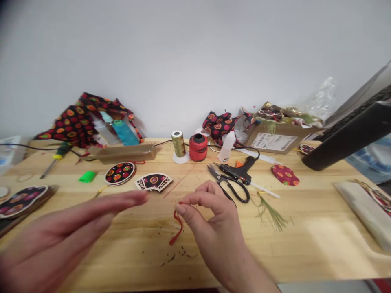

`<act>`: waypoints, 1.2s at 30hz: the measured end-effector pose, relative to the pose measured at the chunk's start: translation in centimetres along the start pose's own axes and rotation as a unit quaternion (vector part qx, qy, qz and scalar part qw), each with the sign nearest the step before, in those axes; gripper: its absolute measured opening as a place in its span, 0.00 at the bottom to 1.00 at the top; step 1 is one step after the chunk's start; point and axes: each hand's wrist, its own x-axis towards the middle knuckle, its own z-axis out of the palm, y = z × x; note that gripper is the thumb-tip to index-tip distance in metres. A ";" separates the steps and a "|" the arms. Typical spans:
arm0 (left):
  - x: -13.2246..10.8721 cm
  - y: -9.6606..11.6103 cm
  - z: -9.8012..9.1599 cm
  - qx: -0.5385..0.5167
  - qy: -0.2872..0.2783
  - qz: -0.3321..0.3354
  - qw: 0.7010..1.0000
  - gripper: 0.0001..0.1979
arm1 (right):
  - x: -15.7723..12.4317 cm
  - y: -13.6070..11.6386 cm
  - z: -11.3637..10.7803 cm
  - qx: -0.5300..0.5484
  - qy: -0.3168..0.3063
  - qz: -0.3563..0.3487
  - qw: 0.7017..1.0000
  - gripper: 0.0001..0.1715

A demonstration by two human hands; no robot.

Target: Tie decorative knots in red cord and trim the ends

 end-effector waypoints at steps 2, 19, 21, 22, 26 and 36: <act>1.8 1.7 2.4 -0.046 -0.089 -0.005 0.995 0.12 | 0.0 -0.3 0.2 -0.009 -0.001 0.003 1.000 0.05; 2.7 -0.3 6.8 -0.307 -0.190 -0.157 0.920 0.10 | 0.0 1.1 2.1 0.057 -0.038 0.058 0.996 0.06; 2.5 -0.7 6.9 -0.314 -0.178 -0.164 0.918 0.11 | 0.1 1.3 2.2 0.070 -0.048 0.080 0.993 0.08; 2.4 -0.8 6.9 -0.318 -0.169 -0.169 0.918 0.12 | 0.1 1.4 2.3 0.077 -0.049 0.093 0.991 0.09; 2.1 -1.4 7.1 -0.338 -0.140 -0.177 0.914 0.12 | -0.3 1.9 2.8 0.149 -0.036 0.166 0.974 0.12; 1.8 -1.6 7.6 -0.307 -0.147 -0.184 0.922 0.16 | -0.3 2.3 3.8 0.260 -0.031 0.198 0.944 0.09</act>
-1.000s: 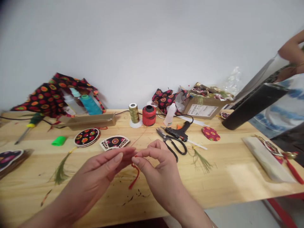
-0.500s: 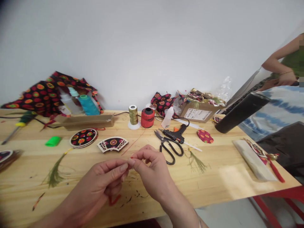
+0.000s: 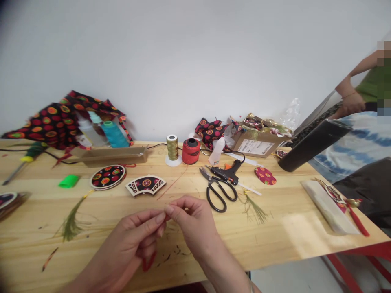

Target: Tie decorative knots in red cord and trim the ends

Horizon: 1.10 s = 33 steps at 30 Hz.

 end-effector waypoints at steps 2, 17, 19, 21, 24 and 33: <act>0.1 0.0 0.1 -0.001 0.002 0.000 1.000 0.16 | 0.1 -0.1 -0.1 -0.017 -0.006 -0.002 1.000 0.09; 1.4 0.8 -0.4 -0.221 0.089 0.030 0.971 0.06 | -0.6 1.6 -0.3 -0.087 0.000 -0.013 0.996 0.07; 1.4 1.0 -0.2 -0.250 0.089 0.017 0.964 0.06 | -0.6 1.7 -0.1 -0.078 -0.013 -0.006 0.997 0.08; 1.3 1.2 -0.1 -0.275 0.089 -0.003 0.957 0.07 | -0.7 1.9 0.1 -0.064 -0.027 -0.007 0.998 0.08; 1.1 1.5 0.2 -0.298 0.092 -0.026 0.950 0.08 | -0.7 2.0 0.2 -0.061 -0.044 -0.010 0.997 0.08; 0.8 1.5 1.0 -0.323 0.093 -0.064 0.940 0.10 | -1.0 2.8 1.4 -0.098 -0.024 -0.023 0.995 0.02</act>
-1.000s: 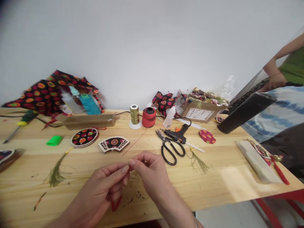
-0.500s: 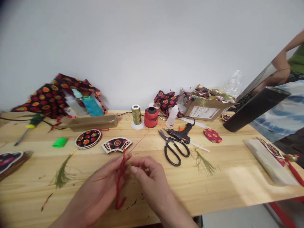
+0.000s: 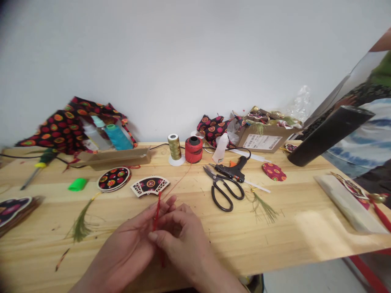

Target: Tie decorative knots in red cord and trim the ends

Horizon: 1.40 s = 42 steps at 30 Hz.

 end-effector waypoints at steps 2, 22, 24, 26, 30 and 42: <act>0.0 0.0 -0.1 -0.002 -0.011 0.002 1.000 0.10 | -0.1 0.2 0.1 -0.018 0.005 -0.010 1.000 0.03; 0.8 0.2 -1.6 0.055 -0.053 0.089 0.993 0.06 | -0.1 -1.3 -1.8 -0.019 -0.045 0.024 0.999 0.17; 0.9 0.2 -1.6 0.058 -0.058 0.090 0.993 0.05 | 0.1 -1.4 -1.6 0.010 -0.050 0.034 0.998 0.15; 0.9 0.1 -1.5 0.060 -0.060 0.092 0.992 0.04 | 0.2 -1.4 -1.3 0.038 -0.043 0.050 0.997 0.12; 0.9 -0.1 -1.6 0.064 -0.069 0.092 0.991 0.03 | 0.3 -1.5 -0.9 0.054 -0.008 0.060 0.997 0.10; 0.8 -0.1 -2.0 0.080 -0.062 0.083 0.991 0.07 | 0.2 -1.7 -1.1 0.028 0.028 0.052 0.998 0.08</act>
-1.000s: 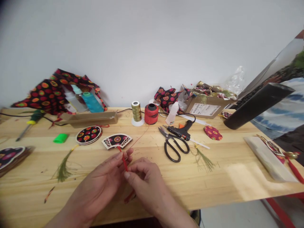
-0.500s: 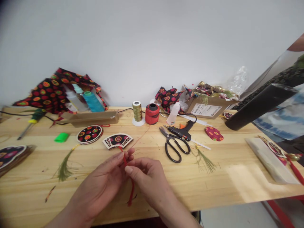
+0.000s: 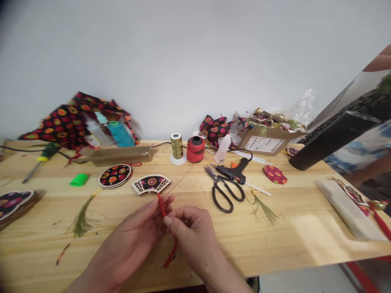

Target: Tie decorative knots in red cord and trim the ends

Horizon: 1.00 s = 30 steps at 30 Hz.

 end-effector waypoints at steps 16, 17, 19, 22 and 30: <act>0.0 -0.1 0.0 0.052 0.019 0.061 0.997 0.05 | 0.0 -0.3 -0.7 -0.036 0.013 -0.025 0.999 0.11; 0.0 -0.1 0.1 0.050 0.021 0.061 0.997 0.04 | 0.1 -0.4 -0.8 -0.041 0.014 -0.031 0.999 0.11; -0.1 0.0 0.2 0.042 0.025 0.056 0.997 0.05 | 0.1 -0.5 -0.8 -0.047 0.019 -0.044 0.998 0.11; -0.1 0.0 0.3 0.034 0.032 0.050 0.998 0.05 | -0.3 -0.6 -0.9 -0.063 0.013 -0.065 0.996 0.13; 0.1 0.4 0.4 0.017 0.044 0.043 0.998 0.02 | -2.5 -0.4 -1.0 -0.186 -0.074 -0.004 0.980 0.14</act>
